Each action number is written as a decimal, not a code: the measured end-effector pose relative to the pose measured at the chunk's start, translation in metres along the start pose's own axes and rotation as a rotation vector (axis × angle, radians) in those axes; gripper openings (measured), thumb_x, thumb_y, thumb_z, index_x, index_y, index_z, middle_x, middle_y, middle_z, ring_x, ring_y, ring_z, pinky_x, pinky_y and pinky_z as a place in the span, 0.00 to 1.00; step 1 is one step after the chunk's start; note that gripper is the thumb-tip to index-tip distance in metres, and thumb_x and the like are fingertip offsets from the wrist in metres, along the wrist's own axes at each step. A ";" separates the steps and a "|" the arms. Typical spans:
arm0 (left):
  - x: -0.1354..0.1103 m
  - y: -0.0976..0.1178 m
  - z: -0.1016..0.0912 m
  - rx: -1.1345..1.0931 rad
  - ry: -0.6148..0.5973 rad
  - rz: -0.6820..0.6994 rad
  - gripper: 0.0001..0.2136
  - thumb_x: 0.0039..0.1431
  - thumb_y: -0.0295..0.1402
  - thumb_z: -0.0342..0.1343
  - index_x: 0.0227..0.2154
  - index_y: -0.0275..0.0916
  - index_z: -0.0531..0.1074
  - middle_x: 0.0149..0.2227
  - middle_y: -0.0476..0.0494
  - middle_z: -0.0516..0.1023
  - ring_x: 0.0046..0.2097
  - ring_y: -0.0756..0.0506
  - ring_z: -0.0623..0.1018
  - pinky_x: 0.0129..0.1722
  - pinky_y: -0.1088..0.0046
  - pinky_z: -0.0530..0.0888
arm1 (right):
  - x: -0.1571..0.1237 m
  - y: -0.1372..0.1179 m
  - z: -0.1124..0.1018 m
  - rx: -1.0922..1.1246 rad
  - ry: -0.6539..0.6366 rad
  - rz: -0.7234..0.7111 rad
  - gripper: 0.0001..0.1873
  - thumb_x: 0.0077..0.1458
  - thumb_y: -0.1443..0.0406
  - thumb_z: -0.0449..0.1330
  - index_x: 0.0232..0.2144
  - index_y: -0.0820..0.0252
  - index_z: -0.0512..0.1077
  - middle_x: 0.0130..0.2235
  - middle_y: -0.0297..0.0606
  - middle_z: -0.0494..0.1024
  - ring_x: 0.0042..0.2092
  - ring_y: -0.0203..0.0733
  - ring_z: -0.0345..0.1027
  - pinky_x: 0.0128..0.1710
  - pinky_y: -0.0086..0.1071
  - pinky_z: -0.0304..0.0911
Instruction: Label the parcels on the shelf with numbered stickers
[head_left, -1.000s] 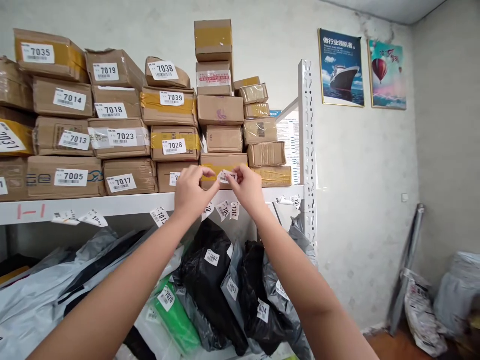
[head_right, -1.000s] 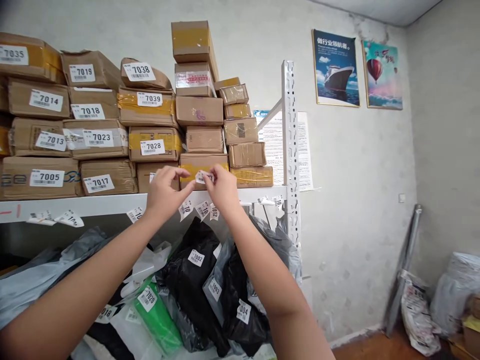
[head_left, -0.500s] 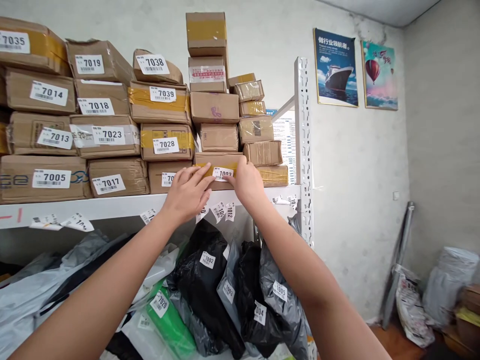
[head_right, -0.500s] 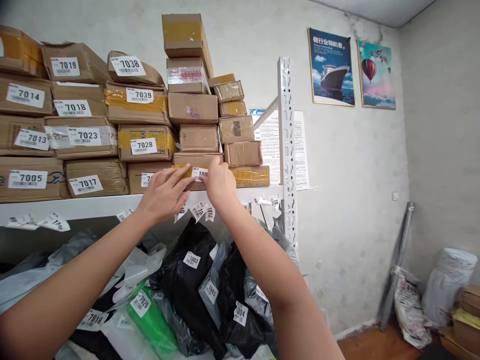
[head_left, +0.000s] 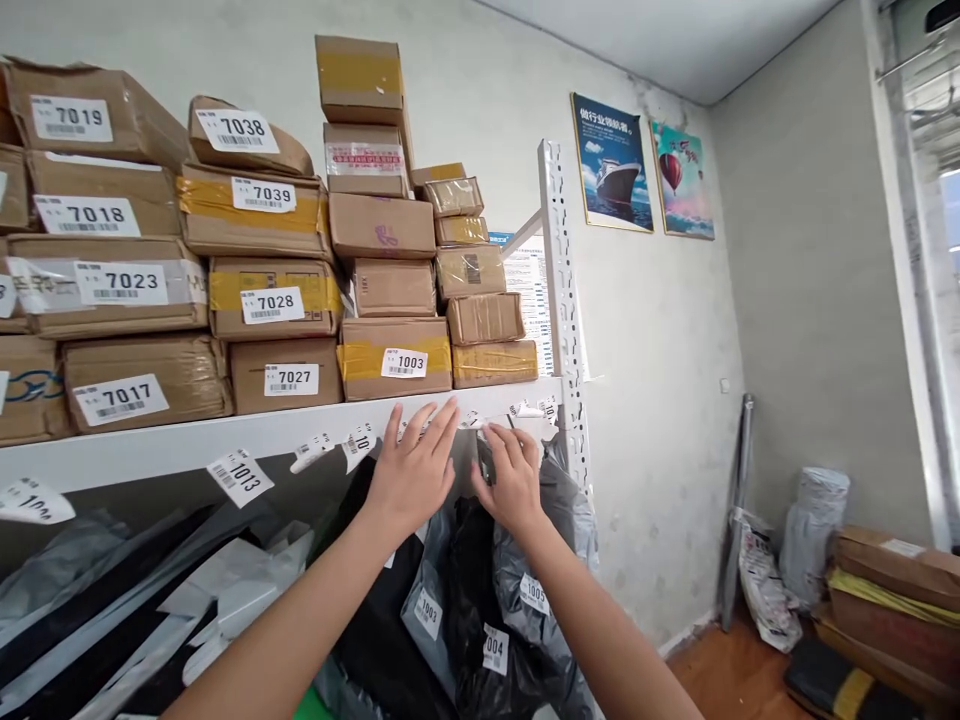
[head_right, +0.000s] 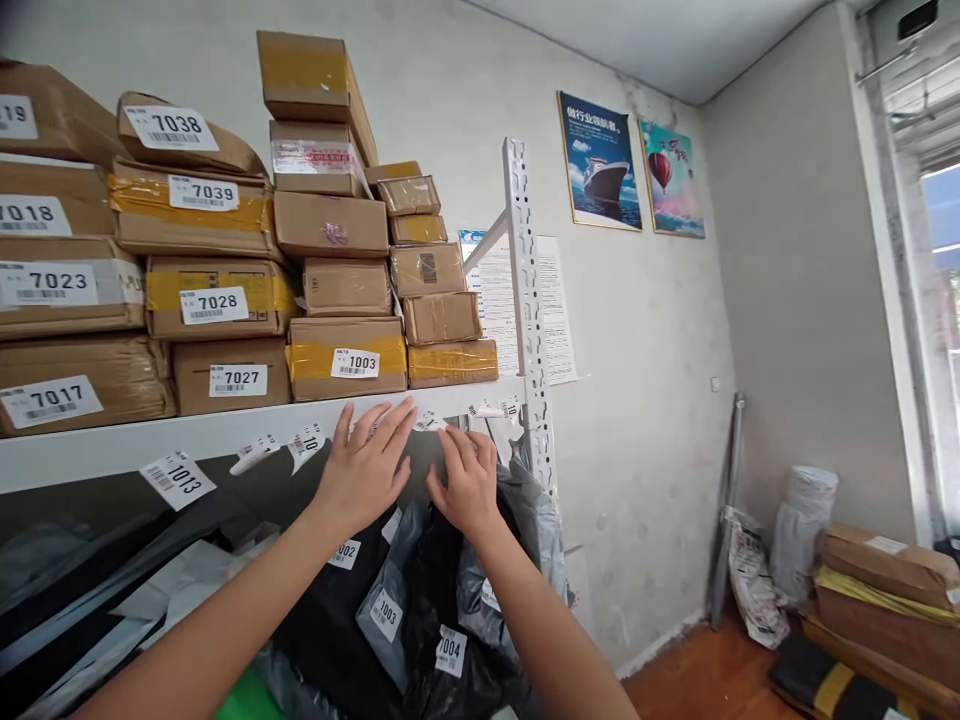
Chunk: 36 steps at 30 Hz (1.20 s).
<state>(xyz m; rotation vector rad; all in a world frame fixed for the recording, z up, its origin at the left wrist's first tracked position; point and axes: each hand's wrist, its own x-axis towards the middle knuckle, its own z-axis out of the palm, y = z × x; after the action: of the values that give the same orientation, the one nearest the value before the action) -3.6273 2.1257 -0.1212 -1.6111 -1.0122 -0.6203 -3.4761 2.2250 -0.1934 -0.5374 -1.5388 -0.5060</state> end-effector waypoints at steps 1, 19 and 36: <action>0.003 0.004 0.005 0.000 0.002 -0.001 0.24 0.62 0.29 0.51 0.61 0.37 0.66 0.65 0.42 0.65 0.62 0.34 0.66 0.68 0.46 0.47 | -0.002 0.004 0.002 -0.002 -0.001 -0.015 0.30 0.57 0.65 0.59 0.62 0.59 0.63 0.57 0.46 0.73 0.57 0.55 0.61 0.59 0.52 0.59; -0.009 0.020 0.039 0.061 0.090 0.131 0.11 0.63 0.31 0.54 0.46 0.47 0.76 0.56 0.50 0.77 0.54 0.44 0.72 0.70 0.55 0.41 | 0.002 0.053 -0.008 -0.062 0.321 0.054 0.27 0.54 0.70 0.61 0.56 0.54 0.69 0.50 0.47 0.69 0.50 0.51 0.63 0.49 0.47 0.66; -0.027 0.037 0.041 -0.043 0.049 0.184 0.11 0.62 0.31 0.54 0.46 0.44 0.75 0.59 0.49 0.74 0.57 0.44 0.71 0.71 0.58 0.38 | -0.015 0.093 -0.008 -0.130 0.357 0.001 0.22 0.54 0.70 0.61 0.52 0.54 0.71 0.49 0.45 0.72 0.52 0.50 0.66 0.52 0.46 0.65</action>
<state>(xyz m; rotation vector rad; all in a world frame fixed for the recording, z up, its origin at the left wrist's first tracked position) -3.6131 2.1550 -0.1737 -1.6959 -0.8087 -0.5565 -3.4116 2.2930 -0.2089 -0.5156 -1.1713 -0.6661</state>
